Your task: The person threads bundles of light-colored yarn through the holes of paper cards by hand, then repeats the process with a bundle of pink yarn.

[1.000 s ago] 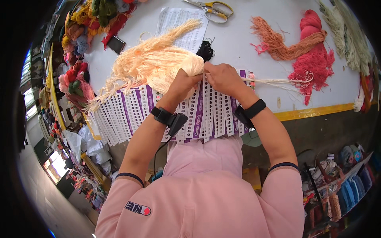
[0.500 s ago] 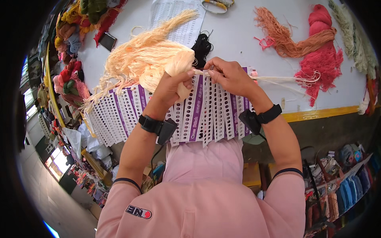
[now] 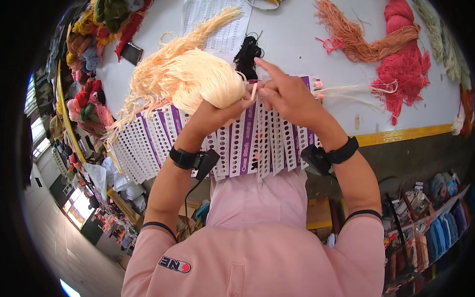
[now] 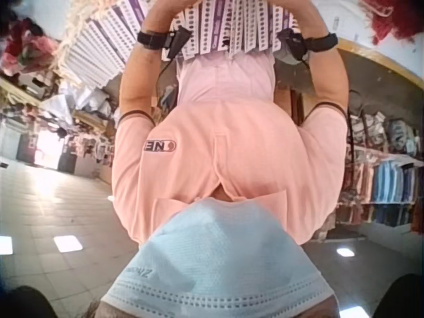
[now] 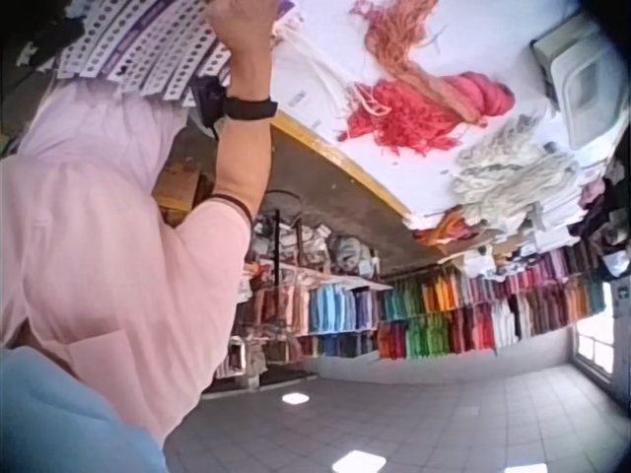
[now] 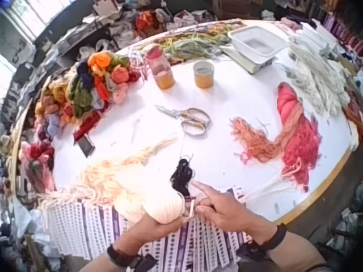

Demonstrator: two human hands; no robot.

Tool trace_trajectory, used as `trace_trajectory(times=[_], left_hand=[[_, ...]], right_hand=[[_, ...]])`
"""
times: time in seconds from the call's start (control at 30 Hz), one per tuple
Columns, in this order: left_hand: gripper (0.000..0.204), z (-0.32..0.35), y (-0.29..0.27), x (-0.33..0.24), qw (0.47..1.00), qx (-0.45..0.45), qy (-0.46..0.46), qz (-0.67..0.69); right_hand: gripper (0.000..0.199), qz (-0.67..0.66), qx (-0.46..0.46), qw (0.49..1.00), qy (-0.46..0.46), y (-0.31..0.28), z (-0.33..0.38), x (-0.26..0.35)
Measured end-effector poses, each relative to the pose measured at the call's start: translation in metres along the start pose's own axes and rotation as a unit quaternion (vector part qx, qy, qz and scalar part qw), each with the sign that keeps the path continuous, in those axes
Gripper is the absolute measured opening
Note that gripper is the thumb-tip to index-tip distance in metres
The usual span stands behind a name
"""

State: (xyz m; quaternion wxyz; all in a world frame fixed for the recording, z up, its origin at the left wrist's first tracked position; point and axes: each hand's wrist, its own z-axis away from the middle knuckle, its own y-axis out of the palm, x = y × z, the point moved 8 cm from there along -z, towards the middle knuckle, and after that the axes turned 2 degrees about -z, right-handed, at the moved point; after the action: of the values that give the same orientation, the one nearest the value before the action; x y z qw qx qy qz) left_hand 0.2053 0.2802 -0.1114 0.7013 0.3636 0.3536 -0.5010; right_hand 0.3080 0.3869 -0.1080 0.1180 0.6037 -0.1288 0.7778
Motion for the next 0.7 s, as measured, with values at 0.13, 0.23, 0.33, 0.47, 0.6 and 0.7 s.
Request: trace_trajectory(times=[0.13,0.23,0.33,0.47,0.6,0.7], left_hand=[[0.027,-0.002,0.003,-0.007,0.983,-0.013,0.094,-0.159],[0.026,-0.004,-0.001,-0.007,0.989,-0.016,0.047,-0.142],[0.024,0.007,-0.029,-0.001,0.999,-0.033,-0.043,0.002],[0.021,0.021,-0.049,-0.005,0.985,-0.08,-0.067,0.134],[0.019,0.021,-0.044,-0.004,0.992,-0.063,-0.057,0.098],[0.02,0.024,-0.035,-0.004,0.992,-0.035,-0.046,0.109]], right_hand=[[0.044,-0.147,0.047,0.983,0.095,0.008,-0.004,-0.02],[0.036,-0.08,0.08,0.988,0.106,0.007,-0.011,-0.029],[0.013,0.097,0.06,0.993,0.026,-0.005,-0.013,-0.019],[0.011,0.105,0.065,0.992,0.039,0.004,-0.014,-0.007],[0.009,0.06,0.081,0.995,0.01,0.023,-0.026,0.004],[0.011,0.049,0.097,0.994,0.028,0.026,-0.022,0.004]])
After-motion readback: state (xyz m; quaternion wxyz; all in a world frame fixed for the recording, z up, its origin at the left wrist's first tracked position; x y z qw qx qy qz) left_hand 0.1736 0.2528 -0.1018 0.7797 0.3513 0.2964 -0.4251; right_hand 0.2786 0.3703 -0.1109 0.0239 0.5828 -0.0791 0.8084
